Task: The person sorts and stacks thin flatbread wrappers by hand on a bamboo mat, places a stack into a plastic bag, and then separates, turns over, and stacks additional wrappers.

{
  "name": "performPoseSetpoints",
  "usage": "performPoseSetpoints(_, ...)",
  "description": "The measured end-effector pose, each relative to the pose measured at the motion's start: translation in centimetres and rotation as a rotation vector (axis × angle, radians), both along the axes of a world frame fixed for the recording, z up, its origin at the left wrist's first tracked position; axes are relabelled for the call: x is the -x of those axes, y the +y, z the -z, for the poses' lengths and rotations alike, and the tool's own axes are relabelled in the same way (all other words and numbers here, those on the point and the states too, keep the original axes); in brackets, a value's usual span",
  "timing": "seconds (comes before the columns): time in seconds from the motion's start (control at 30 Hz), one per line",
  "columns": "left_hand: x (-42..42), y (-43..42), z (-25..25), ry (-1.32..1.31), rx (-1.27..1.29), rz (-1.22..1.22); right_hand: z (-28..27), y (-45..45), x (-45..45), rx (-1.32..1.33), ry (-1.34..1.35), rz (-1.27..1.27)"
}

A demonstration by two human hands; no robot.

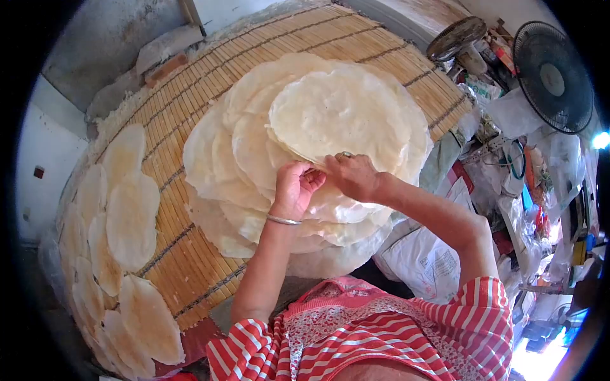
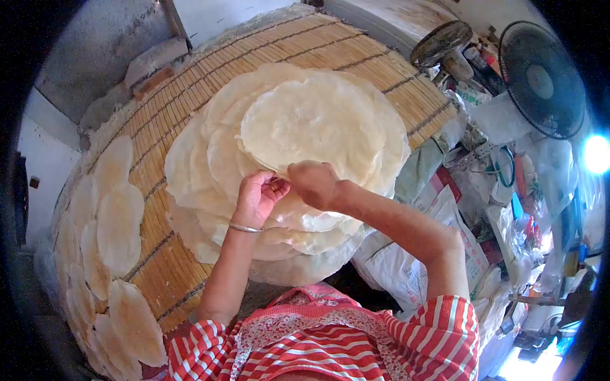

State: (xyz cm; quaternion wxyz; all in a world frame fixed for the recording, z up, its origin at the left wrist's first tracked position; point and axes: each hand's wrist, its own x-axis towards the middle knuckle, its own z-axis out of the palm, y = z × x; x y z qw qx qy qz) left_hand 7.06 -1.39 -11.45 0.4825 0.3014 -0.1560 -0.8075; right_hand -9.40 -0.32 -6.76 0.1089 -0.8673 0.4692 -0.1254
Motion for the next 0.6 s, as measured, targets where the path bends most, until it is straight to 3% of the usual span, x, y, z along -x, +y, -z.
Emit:
performPoseSetpoints(0.1, 0.5, 0.0, 1.3, -0.090, -0.017, -0.083, 1.8, -3.8, 2.0, -0.043, 0.002, 0.012)
performPoseSetpoints(0.13, 0.4, 0.1, 2.0, -0.139, -0.006, -0.085, 1.7, -5.7, 3.5, -0.046, -0.174, -0.106)
performPoseSetpoints(0.23, 0.0, 0.5, 3.7, -0.230, 0.023, -0.084, -0.9, -13.6, 9.9, -0.073, -0.385, -0.014)
performPoseSetpoints(0.27, 0.0, 0.6, 3.8, -0.228, 0.026, -0.083, -6.2, -13.7, 10.7, -0.097, -0.149, 0.258)
performPoseSetpoints(0.3, 0.0, 0.5, 3.7, -0.223, 0.033, -0.083, -6.7, -16.8, 14.8, 0.012, -0.229, 0.216)
performPoseSetpoints(0.4, 0.1, 0.1, 3.1, -0.245, -0.047, -0.090, -16.5, -17.5, 20.7, -0.085, -0.470, 0.279)
performPoseSetpoints(0.47, -0.1, -0.3, 2.7, -0.244, -0.065, -0.076, -22.6, -17.1, 22.8, 0.000, -0.302, 0.296)
performPoseSetpoints(0.6, -0.7, 0.3, 1.3, -0.236, -0.071, -0.102, -27.8, -18.0, 24.5, 0.237, -0.223, 0.188)
